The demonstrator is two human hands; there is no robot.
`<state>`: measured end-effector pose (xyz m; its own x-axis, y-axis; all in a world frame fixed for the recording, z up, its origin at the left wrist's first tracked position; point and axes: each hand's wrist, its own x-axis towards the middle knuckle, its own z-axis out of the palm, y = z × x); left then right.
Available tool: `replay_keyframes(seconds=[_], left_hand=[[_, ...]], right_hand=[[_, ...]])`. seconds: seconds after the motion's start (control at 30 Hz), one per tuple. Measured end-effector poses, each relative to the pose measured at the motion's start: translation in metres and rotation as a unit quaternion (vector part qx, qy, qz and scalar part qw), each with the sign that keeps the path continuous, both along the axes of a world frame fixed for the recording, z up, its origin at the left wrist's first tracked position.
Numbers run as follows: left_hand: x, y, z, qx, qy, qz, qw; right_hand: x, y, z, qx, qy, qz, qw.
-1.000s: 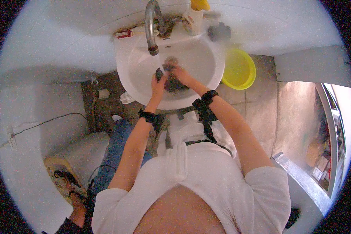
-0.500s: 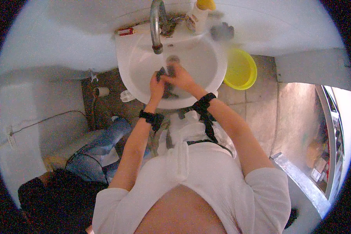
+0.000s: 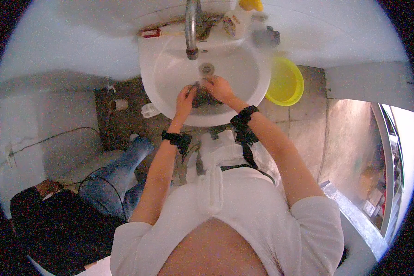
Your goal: The person washes a black cloth in a sink by hand with water and then carries it through a warehouse-like space.
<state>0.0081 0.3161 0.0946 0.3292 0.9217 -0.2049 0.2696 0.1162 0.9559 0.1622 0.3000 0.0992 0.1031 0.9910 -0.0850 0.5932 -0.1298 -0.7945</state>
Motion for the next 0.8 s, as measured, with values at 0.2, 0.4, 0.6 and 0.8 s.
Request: replay_keyframes(seconds=[0.2,0.4,0.6,0.8], left_hand=[[0.006,-0.001,-0.007,0.183,0.012,0.087,0.979],[0.002,0.008,-0.005,0.01,0.013,0.019,1.0],[0.001,0.001,-0.016,0.001,-0.05,0.118,0.992],[0.005,0.005,-0.003,-0.062,-0.057,0.085,0.993]], right_hand=[[0.005,0.001,-0.001,0.233,-0.075,0.03,0.969],[0.003,-0.003,0.01,0.012,0.027,-0.01,1.0],[0.002,0.006,0.024,-0.006,-0.024,0.037,0.999],[-0.019,0.0,-0.015,0.148,-0.02,0.091,0.985]])
